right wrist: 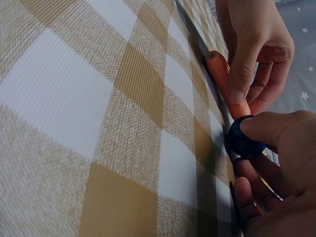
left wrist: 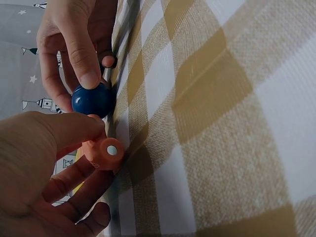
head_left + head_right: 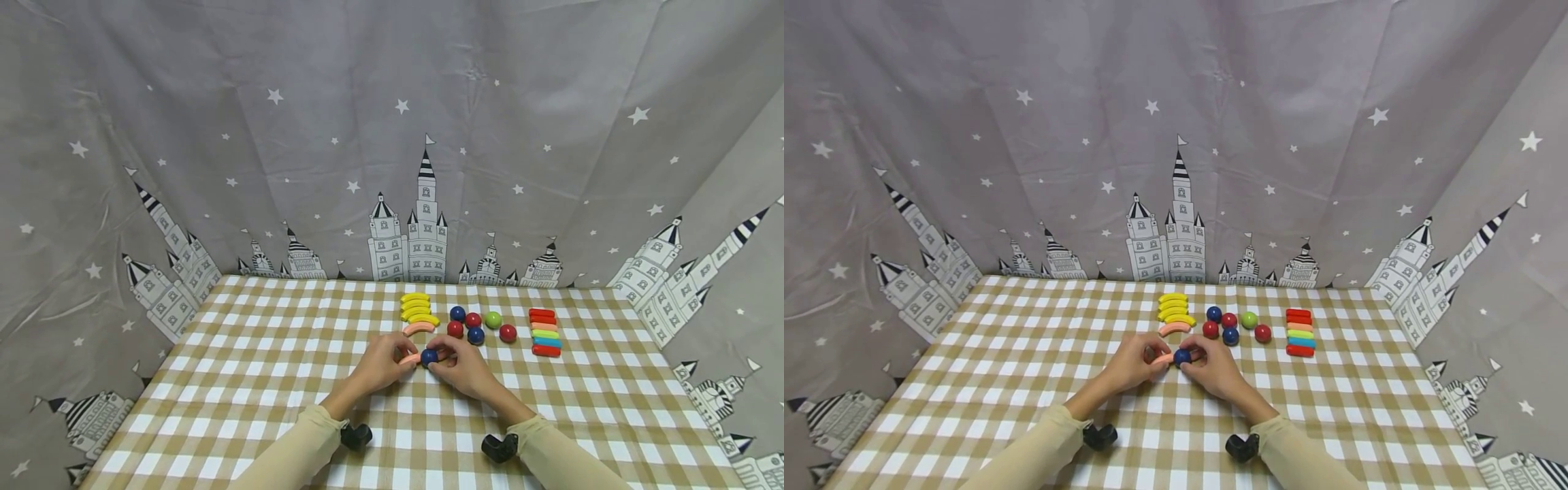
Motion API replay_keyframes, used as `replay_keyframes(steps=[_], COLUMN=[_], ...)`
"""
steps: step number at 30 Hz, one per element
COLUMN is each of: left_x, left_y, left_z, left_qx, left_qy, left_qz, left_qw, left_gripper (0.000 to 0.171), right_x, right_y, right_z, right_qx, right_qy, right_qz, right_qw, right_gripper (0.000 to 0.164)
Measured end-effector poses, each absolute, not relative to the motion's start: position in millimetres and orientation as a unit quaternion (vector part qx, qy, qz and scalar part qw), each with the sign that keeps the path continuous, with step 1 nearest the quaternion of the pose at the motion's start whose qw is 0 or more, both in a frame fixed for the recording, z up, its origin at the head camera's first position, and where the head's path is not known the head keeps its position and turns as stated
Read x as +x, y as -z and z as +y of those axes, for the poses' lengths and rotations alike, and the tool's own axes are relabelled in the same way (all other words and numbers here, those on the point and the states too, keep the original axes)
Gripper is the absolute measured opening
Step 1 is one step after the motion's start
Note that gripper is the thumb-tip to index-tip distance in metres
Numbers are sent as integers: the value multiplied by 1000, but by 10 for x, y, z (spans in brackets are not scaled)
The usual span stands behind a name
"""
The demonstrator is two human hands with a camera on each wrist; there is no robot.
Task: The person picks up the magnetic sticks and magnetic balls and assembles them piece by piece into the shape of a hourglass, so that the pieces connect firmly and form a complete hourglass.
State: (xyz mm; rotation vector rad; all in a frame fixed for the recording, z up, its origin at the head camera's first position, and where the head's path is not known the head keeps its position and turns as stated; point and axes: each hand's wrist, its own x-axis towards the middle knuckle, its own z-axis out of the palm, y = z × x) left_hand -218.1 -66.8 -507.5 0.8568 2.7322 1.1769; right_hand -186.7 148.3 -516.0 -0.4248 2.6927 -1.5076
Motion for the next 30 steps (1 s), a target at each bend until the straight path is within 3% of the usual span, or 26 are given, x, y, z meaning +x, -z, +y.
replay_keyframes(steps=[20, 30], left_x=[-2142, -2147], left_y=[5065, 5103], left_z=[-643, -652], left_qx=[247, 268], left_qy=[-385, -387], left_qz=[888, 882], left_qw=[39, 18], left_gripper=[7, 6], right_x=[-1871, -1848], right_y=[5157, 5096], right_z=[1486, 1561], right_qx=[-131, -170], right_qy=[470, 490], right_qz=[873, 854], right_qw=[22, 37], right_gripper=[29, 34])
